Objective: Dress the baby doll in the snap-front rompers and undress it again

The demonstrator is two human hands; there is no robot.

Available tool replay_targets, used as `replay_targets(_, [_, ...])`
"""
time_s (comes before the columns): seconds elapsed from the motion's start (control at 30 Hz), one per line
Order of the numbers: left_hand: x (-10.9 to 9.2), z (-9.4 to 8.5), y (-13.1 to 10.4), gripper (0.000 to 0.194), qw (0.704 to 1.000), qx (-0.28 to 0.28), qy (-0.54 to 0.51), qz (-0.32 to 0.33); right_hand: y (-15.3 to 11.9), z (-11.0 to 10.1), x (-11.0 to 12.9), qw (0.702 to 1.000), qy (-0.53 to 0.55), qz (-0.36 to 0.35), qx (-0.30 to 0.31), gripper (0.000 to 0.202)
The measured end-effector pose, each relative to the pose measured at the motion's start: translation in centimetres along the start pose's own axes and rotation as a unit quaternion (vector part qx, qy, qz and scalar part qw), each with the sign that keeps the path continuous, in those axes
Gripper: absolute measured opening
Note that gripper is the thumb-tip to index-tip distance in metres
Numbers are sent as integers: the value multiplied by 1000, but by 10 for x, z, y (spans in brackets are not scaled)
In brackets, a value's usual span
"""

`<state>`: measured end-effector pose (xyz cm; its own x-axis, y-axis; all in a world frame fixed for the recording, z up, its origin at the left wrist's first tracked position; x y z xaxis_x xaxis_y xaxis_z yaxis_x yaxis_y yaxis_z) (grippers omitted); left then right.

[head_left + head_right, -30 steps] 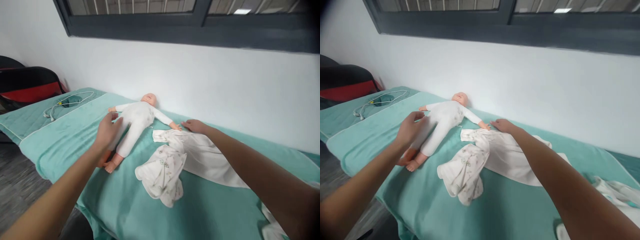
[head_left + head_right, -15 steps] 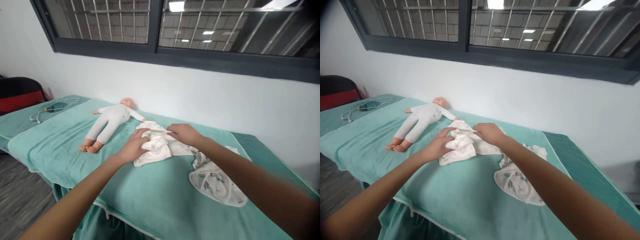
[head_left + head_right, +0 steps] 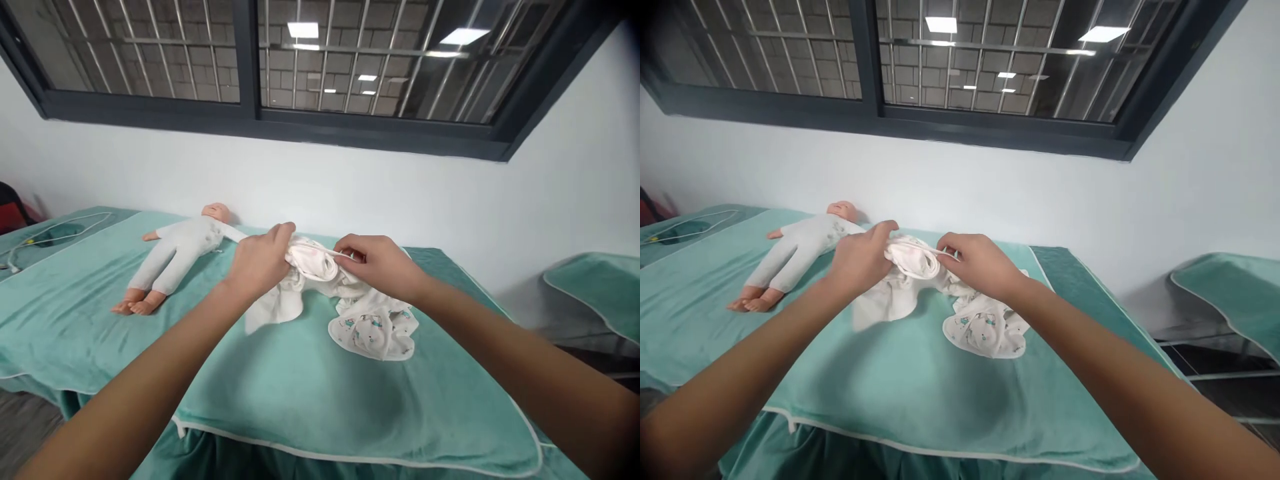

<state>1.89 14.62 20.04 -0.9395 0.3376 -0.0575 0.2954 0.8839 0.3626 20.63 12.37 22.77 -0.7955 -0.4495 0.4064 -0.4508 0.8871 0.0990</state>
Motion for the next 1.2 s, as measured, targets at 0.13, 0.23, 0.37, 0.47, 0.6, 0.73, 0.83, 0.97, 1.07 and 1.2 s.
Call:
replay_targets(0.13, [12, -28, -8, 24, 995, 2, 28, -91, -3, 8, -3, 994, 107, 6, -31, 30])
replay_targets(0.23, [21, -37, -14, 28, 990, 13, -27, -139, 2, 32, 1, 978, 207, -17, -34, 52])
replay_targets(0.37, [19, -28, -20, 31, 976, 11, -174, -133, 11, 78, 13, 902, 430, -40, 9, 75])
replay_targets(0.47, [8, -15, -28, 37, 948, 21, -310, -74, 17, 112, 19, 782, 621, -10, 54, 70])
replay_targets(0.6, [-6, -2, -51, 61, 878, 107, -464, 37, 23, 124, 21, 703, 708, -19, 64, 68])
replay_targets(0.73, [16, 15, -80, 58, 829, 102, -549, -12, 25, 120, 15, 740, 670, -28, 51, 74])
replay_targets(0.83, [36, 47, -101, 65, 796, 58, -589, -128, 27, 126, 10, 776, 631, 3, 29, 80])
replay_targets(0.97, [15, 95, -118, 66, 615, 124, -763, -154, 24, 150, 1, 765, 642, 49, -33, 62])
replay_targets(1.07, [7, 105, -122, 70, 525, 111, -827, -169, 19, 165, -5, 782, 617, 38, -78, 64])
replay_targets(1.2, [3, 99, -123, 80, 509, 99, -836, -180, 17, 179, -3, 820, 566, 0, -84, 65])
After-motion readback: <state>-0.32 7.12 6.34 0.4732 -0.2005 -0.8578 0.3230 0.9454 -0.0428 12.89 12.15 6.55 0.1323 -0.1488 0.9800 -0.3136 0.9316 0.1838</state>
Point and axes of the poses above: each hand's wrist, its own y-axis towards the middle knuckle, its own z-axis out of the palm, x = y × z, the point moved 7 cm from there along y, towards the middle knuckle, and after that the axes turned 10 degrees about x, right-handed, at the moved point
